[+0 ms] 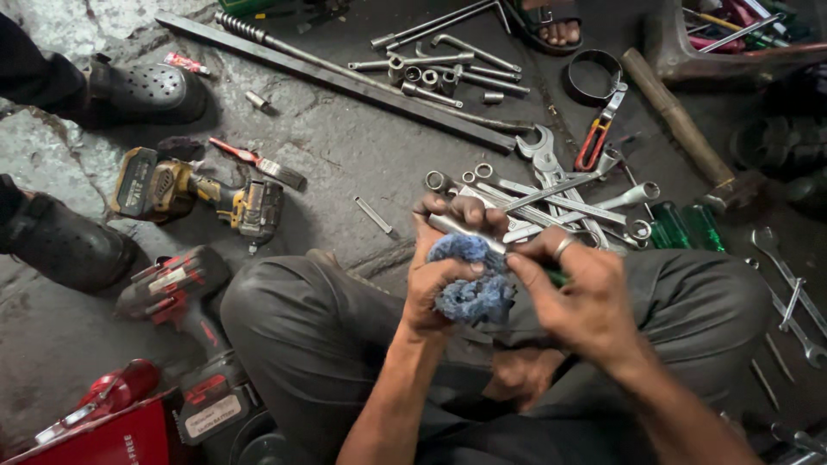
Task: The person sits on the floor and uses a small green-handled tool to scrape the inside of several metal socket wrenches. They wipe the sockets with a blue cloth and place them on the floor among other tools.
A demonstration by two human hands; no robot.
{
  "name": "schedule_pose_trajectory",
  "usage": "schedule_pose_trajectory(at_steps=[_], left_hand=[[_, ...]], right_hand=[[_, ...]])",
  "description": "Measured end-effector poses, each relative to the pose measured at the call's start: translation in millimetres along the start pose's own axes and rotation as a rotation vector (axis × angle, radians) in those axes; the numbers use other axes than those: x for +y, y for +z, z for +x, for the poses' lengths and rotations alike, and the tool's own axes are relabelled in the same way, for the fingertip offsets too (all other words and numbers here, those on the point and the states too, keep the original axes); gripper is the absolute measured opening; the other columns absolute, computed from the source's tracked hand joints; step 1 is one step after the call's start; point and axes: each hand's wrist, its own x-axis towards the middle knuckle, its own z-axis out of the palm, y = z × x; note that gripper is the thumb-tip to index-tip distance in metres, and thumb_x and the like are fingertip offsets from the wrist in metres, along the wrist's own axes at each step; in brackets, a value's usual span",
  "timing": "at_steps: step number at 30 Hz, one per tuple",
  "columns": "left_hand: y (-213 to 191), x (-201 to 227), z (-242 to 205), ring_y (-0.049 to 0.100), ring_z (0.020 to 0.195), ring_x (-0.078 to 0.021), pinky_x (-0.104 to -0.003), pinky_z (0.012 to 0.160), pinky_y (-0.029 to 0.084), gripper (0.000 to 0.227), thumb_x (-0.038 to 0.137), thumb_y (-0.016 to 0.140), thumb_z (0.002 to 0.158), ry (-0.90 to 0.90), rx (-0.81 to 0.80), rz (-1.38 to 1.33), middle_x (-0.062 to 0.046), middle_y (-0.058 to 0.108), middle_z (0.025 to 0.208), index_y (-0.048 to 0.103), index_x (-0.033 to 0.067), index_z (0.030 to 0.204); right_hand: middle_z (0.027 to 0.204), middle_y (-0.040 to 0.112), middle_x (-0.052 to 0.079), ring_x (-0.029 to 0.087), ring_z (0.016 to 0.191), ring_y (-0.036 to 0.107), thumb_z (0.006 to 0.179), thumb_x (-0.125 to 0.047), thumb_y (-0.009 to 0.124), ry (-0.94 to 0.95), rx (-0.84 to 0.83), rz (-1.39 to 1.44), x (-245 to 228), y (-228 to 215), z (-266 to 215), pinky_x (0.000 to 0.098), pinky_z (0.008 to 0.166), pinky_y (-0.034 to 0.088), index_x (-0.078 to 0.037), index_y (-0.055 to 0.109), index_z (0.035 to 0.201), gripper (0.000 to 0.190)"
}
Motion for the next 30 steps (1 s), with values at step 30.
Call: schedule_pose_trajectory(at_steps=[30], left_hand=[[10.6, -4.0, 10.2, 0.065, 0.106, -0.0278, -0.045, 0.102, 0.053, 0.036, 0.008, 0.059, 0.087, 0.082, 0.495, -0.215, -0.013, 0.060, 0.108, 0.046, 0.0159, 0.119]], right_hand=[[0.086, 0.065, 0.011, 0.015, 0.070, 0.058, 0.094, 0.000, 0.068, 0.221, 0.264, 0.459, 14.6, 37.5, -62.9, 0.0281, 0.059, 0.044, -0.002, 0.063, 0.108, 0.015]])
